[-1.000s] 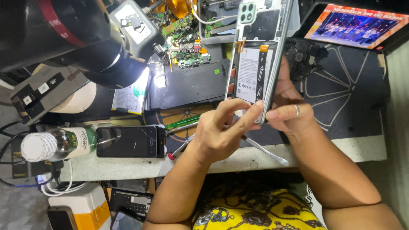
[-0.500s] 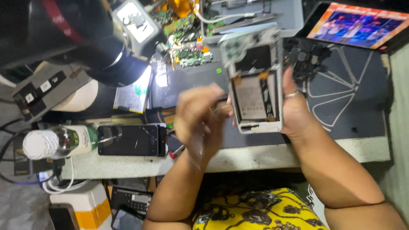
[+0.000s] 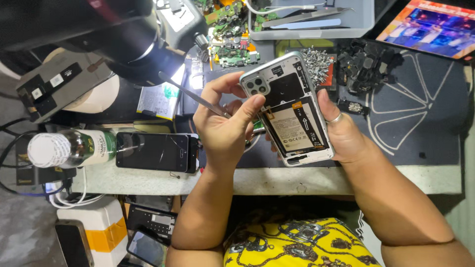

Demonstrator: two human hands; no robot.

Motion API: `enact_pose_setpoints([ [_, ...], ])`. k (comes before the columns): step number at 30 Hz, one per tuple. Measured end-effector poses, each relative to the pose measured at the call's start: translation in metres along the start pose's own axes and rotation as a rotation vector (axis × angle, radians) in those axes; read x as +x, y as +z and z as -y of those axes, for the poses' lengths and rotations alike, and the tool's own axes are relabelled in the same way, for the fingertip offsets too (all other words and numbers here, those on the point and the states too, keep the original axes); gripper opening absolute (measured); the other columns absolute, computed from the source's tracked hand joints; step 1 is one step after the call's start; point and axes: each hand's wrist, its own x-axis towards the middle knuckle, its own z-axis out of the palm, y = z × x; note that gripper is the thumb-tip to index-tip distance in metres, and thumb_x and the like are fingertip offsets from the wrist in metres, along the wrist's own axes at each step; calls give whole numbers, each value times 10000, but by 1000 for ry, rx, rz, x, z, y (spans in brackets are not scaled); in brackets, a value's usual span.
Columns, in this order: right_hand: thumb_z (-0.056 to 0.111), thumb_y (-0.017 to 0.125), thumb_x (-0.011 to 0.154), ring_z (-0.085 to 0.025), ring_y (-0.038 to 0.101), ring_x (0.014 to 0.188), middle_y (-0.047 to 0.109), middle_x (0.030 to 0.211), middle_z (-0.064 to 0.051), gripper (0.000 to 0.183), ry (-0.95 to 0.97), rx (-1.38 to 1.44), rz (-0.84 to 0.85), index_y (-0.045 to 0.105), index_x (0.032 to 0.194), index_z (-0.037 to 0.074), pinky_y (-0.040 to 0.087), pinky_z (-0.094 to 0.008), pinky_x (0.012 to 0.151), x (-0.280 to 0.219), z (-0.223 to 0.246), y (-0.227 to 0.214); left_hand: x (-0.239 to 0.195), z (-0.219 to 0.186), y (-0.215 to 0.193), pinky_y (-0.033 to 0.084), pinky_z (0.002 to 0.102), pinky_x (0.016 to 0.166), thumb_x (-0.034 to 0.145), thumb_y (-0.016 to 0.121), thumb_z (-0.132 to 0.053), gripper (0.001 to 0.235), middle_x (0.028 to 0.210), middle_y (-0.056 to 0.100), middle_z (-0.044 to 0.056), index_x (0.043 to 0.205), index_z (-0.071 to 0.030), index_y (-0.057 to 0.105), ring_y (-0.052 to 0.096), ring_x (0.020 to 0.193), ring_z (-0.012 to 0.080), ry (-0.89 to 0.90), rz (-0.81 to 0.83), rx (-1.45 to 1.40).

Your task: The person disassembles a smartphone by prying open the back cover, removing screws, and detaching internal components including the battery and logic board. The person uses a metal prying tool and a screwdriver to separate parts and places them on the workbench.

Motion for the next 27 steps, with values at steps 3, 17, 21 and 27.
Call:
enact_pose_setpoints([
  [3, 784, 506, 870, -352, 706, 1056, 665, 1277, -246, 1001, 7, -26, 1, 501, 1486, -5, 612, -463, 843, 2, -1, -4, -1, 1, -2, 376, 194, 449, 933, 781, 86, 398, 1005, 621, 50, 1291, 40, 613, 515, 588, 26, 40, -36, 130],
  [17, 754, 578, 843, -323, 711, 1028, 677, 1273, -219, 982, 55, 21, -29, 533, 1461, -8, 617, -451, 824, 2, -9, -12, 6, -2, -3, 394, 209, 395, 881, 779, 70, 388, 937, 635, 41, 1212, 22, 582, 530, 529, 44, -94, -86, 9],
  [21, 757, 594, 823, -304, 708, 1025, 684, 1262, -215, 989, 48, -43, -84, 547, 1449, -7, 618, -441, 821, -1, -9, -16, 5, -6, -2, 406, 198, 407, 877, 782, 52, 358, 991, 675, 52, 1193, 19, 616, 546, 553, 34, -62, -84, 58],
  [27, 730, 636, 832, -297, 714, 1034, 688, 1206, -241, 978, 42, -71, -51, 558, 1434, -37, 615, -415, 850, -2, -11, -20, 8, -5, -5, 466, 213, 434, 881, 810, 55, 281, 960, 671, 71, 1102, 33, 637, 597, 625, 54, -97, -141, 56],
])
